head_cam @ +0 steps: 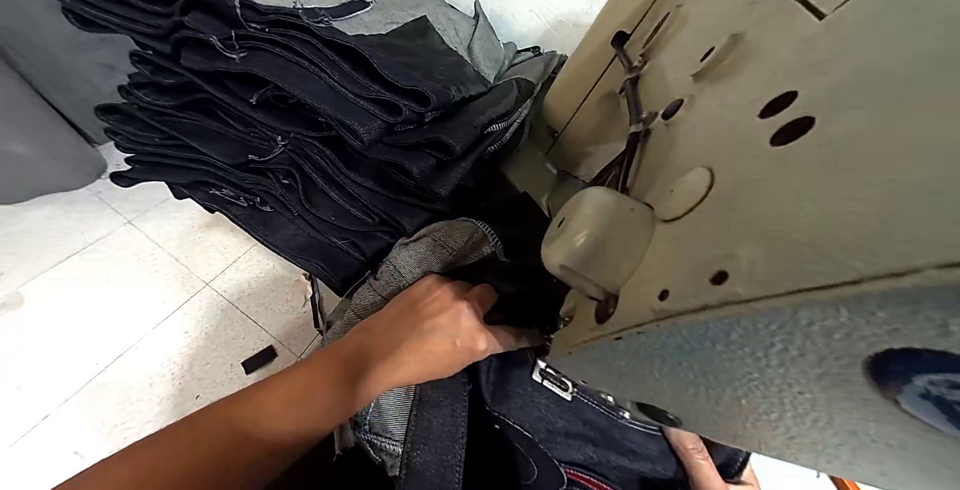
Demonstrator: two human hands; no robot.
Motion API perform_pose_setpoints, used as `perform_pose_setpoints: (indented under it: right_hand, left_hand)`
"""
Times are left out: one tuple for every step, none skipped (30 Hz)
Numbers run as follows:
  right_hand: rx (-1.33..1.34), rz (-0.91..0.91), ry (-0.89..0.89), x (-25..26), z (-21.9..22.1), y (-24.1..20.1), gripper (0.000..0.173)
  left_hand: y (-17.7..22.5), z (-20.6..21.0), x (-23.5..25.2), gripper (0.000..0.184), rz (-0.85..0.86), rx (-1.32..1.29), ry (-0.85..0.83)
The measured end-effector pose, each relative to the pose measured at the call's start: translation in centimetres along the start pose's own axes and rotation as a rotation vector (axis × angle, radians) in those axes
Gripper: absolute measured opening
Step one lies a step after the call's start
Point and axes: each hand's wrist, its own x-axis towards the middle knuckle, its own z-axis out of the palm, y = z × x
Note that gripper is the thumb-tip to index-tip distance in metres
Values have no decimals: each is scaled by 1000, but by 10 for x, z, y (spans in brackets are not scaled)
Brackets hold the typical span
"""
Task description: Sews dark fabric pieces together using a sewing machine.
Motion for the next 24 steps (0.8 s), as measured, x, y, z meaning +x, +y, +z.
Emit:
perform_pose_setpoints:
  right_hand:
    - [-12,-19,-11,0,0,0,27]
    - [-23,-34,-22,0,0,1,27]
    - [-25,-41,-34,1,0,2,26]
    - [-19,-37,-40,1,0,3,25]
    - [-9,-27,-46,1,1,3,25]
    - [1,-17,-54,1,3,2,25]
    - [5,-13,-64,-1,4,1,26]
    - [12,-17,-70,-2,6,1,27]
    - [11,-23,-73,-2,7,1,28]
    - [7,-25,-74,-2,7,1,28]
    - [6,-24,-75,-1,6,2,28]
    - [2,-22,-78,0,5,4,28]
    - [3,-19,-85,0,3,5,28]
    - [12,-14,-90,1,2,6,29]
    - [11,-11,-96,1,1,7,30]
    - [9,-11,-96,2,0,8,30]
    - [1,-12,-93,3,-1,9,29]
    - [-12,-12,-91,3,-2,10,29]
    - [-17,-9,-84,4,-3,11,28]
    - [-23,-3,-82,5,-4,12,28]
    - [-31,4,-85,6,-6,14,28]
    - [-36,15,-87,7,-7,15,27]
    - [-36,28,-90,7,-9,15,27]
    - [-38,40,-94,7,-11,16,26]
  left_hand:
    - [-2,0,-1,25,4,-3,-5]
    - [-4,0,-2,26,5,-8,-10]
    - [-5,0,-3,26,4,-13,-16]
    - [-4,0,-3,26,-2,-12,-27]
    - [-3,0,-3,26,-10,-15,-37]
    - [-2,0,-3,26,-17,-18,-38]
    - [-2,0,-3,27,-24,-15,-41]
    - [-3,0,-4,30,-28,-12,-45]
    - [-3,0,-5,31,-30,-14,-44]
    - [-2,0,-5,31,-34,-19,-41]
    - [-1,0,-5,31,-39,-22,-46]
    - [0,0,-5,32,-45,-23,-54]
    - [0,-1,-5,32,-49,-23,-57]
    - [1,-1,-4,32,-54,-24,-60]
    - [2,-1,-4,32,-59,-28,-66]
    - [4,-1,-4,32,-65,-31,-70]
    - [5,0,-4,32,-69,-32,-68]
    - [6,1,-4,30,-73,-37,-60]
    - [6,1,-4,29,-77,-37,-51]
    - [8,1,-3,28,-84,-37,-52]
    - [9,1,-3,27,-89,-34,-57]
    - [10,1,-3,27,-92,-32,-61]
    - [10,1,-3,27,-94,-32,-59]
    - [11,1,-3,27,-98,-35,-57]
